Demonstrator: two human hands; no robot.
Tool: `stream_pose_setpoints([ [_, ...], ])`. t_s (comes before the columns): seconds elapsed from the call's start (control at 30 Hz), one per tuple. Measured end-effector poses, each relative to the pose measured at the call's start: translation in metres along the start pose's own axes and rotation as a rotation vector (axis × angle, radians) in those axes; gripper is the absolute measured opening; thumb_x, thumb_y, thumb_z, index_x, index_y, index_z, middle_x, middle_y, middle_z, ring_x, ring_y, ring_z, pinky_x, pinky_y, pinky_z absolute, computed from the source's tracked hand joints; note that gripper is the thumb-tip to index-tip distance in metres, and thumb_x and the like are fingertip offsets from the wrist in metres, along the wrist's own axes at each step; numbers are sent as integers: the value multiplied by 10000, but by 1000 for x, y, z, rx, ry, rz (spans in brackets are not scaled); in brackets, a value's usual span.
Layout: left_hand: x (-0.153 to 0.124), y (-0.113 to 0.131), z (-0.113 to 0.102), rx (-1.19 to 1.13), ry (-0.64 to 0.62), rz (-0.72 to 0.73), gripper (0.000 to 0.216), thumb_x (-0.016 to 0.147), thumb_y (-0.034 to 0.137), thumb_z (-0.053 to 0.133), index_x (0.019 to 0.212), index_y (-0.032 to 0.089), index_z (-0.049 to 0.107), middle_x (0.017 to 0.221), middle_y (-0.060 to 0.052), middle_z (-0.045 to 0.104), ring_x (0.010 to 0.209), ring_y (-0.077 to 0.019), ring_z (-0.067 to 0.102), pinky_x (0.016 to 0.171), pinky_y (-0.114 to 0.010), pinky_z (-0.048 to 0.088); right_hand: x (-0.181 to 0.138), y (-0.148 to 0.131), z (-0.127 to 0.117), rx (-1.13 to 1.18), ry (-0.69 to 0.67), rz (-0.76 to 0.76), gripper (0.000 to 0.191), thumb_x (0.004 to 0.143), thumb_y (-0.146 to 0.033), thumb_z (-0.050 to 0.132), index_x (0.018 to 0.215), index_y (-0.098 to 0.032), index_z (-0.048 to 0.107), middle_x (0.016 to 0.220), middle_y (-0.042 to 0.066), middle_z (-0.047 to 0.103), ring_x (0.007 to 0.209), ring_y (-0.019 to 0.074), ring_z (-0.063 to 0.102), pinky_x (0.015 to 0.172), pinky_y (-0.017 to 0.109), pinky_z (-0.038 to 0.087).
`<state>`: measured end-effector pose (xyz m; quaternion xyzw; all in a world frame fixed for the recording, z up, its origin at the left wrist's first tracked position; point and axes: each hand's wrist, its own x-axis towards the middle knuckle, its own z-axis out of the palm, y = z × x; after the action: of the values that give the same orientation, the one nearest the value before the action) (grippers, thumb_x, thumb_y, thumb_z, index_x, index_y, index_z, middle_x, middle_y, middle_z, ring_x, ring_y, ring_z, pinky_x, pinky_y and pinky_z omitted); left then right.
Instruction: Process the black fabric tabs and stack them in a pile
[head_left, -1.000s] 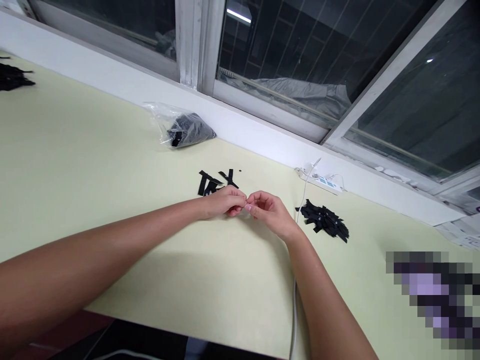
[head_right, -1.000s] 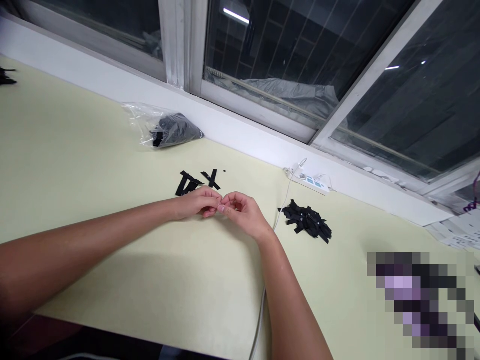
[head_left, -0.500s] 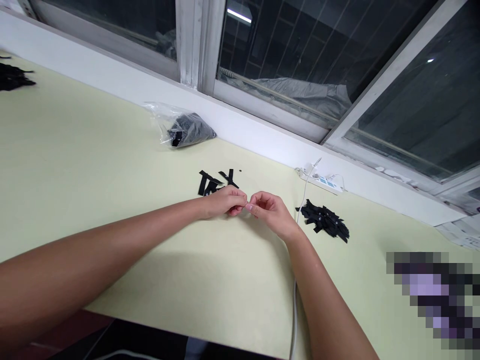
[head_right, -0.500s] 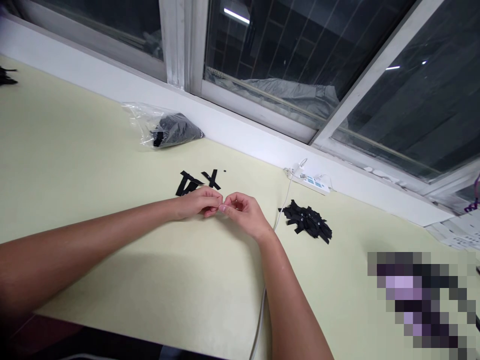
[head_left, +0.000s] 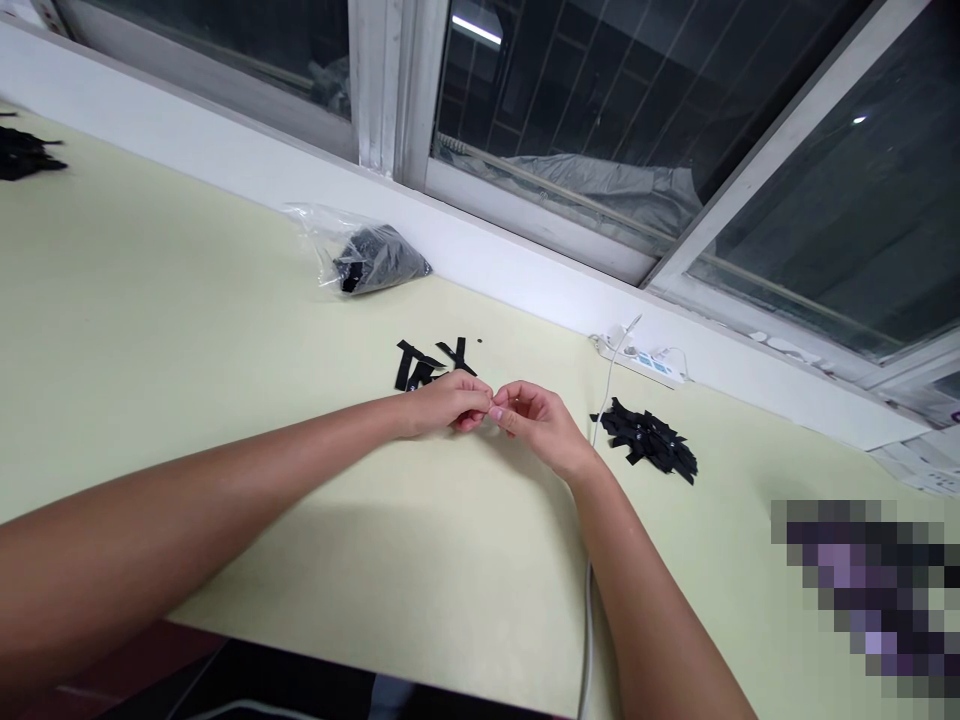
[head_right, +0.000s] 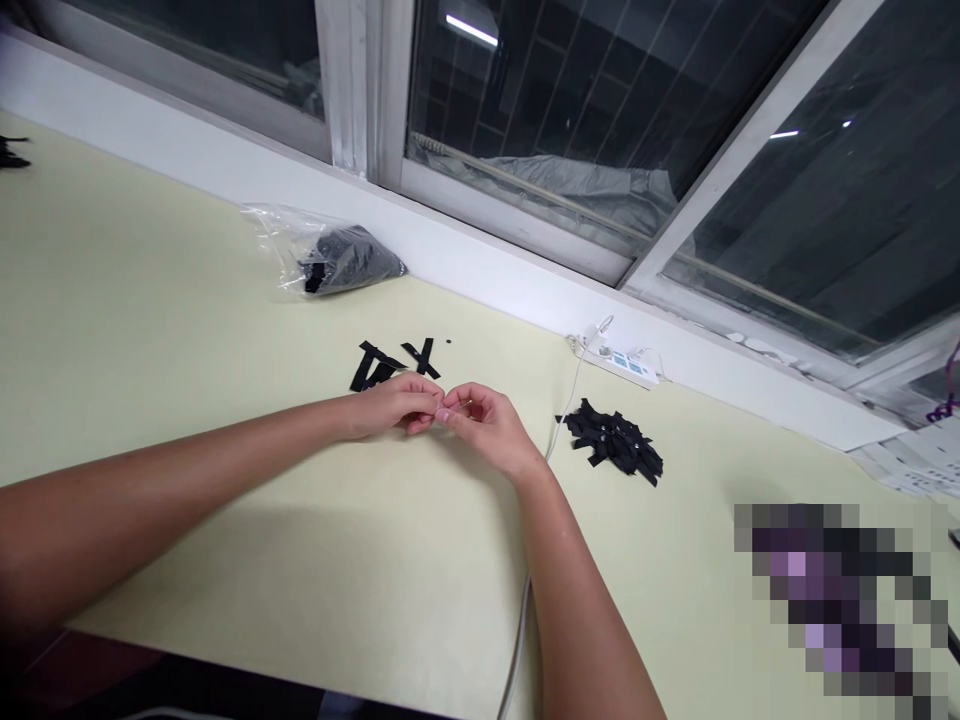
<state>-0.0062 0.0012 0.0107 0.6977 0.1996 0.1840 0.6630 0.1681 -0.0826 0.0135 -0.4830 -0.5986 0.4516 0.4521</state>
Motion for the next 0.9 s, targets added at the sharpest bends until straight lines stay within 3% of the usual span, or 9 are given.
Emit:
stream_pose_setpoints([
  [0.57,0,0,0,-8,2,12,262,751,261,581,526,175,478,485,11,450,467,-91,381,498,-250,266,0,0,-2,-22,12,-11,336,797,-495,757,800,-199,598,728,-19,566,651,107,477,607,262,378],
  [0.73,0,2,1,-5,3,-9,261,735,281,608,535,176,478,479,13,459,459,-90,380,488,-247,261,0,0,-1,23,-12,2,330,793,-483,765,907,-208,623,827,3,623,680,107,501,619,259,389],
  [0.9,-1,1,0,2,6,3,255,736,279,601,536,177,481,482,14,456,467,-90,377,492,-245,263,0,1,-1,18,-16,7,328,785,-486,768,881,-207,626,808,0,620,685,111,513,628,261,404],
])
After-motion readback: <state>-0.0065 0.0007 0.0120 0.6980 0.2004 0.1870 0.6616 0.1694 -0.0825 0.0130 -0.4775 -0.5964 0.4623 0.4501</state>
